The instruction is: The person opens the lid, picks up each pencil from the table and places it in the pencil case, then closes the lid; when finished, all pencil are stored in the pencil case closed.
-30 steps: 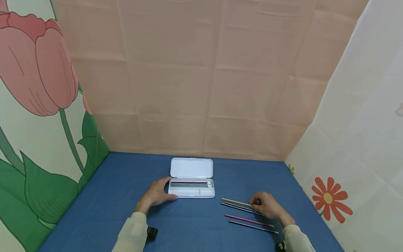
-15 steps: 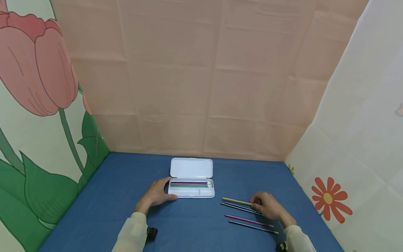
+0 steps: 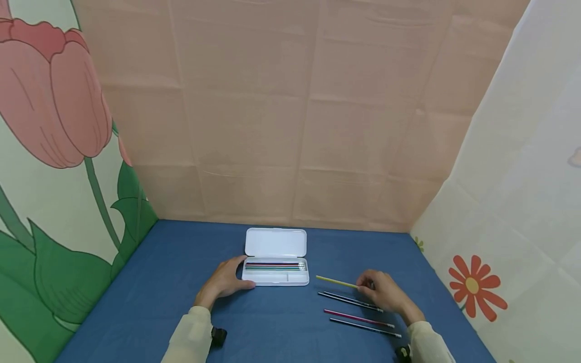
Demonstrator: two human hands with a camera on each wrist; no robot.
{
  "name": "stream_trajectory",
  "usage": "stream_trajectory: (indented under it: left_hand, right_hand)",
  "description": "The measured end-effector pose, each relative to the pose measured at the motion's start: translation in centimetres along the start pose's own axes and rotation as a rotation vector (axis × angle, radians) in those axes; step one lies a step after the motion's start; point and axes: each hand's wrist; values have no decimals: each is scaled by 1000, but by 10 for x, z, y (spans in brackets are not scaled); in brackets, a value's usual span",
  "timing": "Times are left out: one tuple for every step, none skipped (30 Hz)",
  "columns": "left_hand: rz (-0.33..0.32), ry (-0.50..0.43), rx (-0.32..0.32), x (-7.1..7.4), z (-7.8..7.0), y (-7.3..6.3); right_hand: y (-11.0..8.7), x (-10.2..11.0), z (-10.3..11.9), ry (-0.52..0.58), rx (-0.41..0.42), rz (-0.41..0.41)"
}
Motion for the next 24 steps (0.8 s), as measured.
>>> stream_trajectory:
  left_hand:
    - [0, -1, -1, 0, 0, 0]
    - [-1, -4, -2, 0, 0, 0]
    - [-1, -5, -3, 0, 0, 0]
    - [-2, -4, -4, 0, 0, 0]
    - [-3, -4, -6, 0, 1, 0]
    - [-4, -4, -7, 0, 1, 0]
    - [-4, -3, -7, 0, 1, 0]
    - [-4, -3, -7, 0, 1, 0]
    - [-4, -1, -6, 0, 1, 0]
    - [-4, -1, -5, 0, 1, 0]
    - [-4, -1, -4, -1, 1, 0]
    - [-5, -2, -2, -1, 1, 0]
    - [-5, -4, -2, 0, 1, 0]
    - [-5, -8, 0, -1, 1, 0]
    - [-6, -11, 0, -1, 1, 0]
    - [-7, -14, 1, -1, 1, 0]
    - [-8, -16, 2, -1, 1, 0]
    - [-8, -17, 2, -1, 2, 1]
    - [-8, -17, 2, -1, 2, 1]
    - [-9, -18, 4, -2, 2, 1]
    - [-9, -17, 4, -2, 2, 1]
    - [-8, -17, 5, -2, 2, 2]
    - [-8, -15, 5, -2, 2, 2]
    - [-8, -14, 5, -2, 1, 2]
  right_hand:
    - [1, 0, 2, -3, 8, -7]
    - [2, -1, 3, -6, 16, -15]
    - [3, -2, 5, -7, 28, -21]
    - [4, -2, 7, -7, 37, -29]
    - [5, -3, 9, -9, 44, -37]
    - [6, -3, 10, -10, 52, -46]
    - [7, -4, 12, -11, 57, -52]
    - [8, -5, 14, -10, 62, -55]
    - [9, -5, 16, -9, 63, -58]
    - [11, -6, 18, -10, 60, -64]
    - [12, -7, 20, -8, 58, -66]
    - [14, -8, 21, -7, 57, -67]
    - [15, -8, 23, -7, 62, -69]
    - [17, -9, 24, -7, 71, -70]
    - [18, -9, 25, -7, 80, -73]
    - [19, -10, 26, -6, 94, -73]
    - [20, -11, 28, -7, 104, -74]
    - [21, -11, 28, -7, 116, -75]
    - [23, -12, 30, -8, 127, -76]
    - [24, -13, 31, -9, 129, -77]
    - [25, -14, 32, -7, 129, -79]
    - [27, -15, 33, -5, 130, -78]
    - [28, -16, 34, -2, 128, -77]
    - [30, -17, 35, 3, 130, -75]
Point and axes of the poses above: each hand's wrist, its own y-axis towards the middle knuckle, its own x-axis out of the back of the hand, z = x × y, and after that the axes turned 12 degrees about y, right-handed
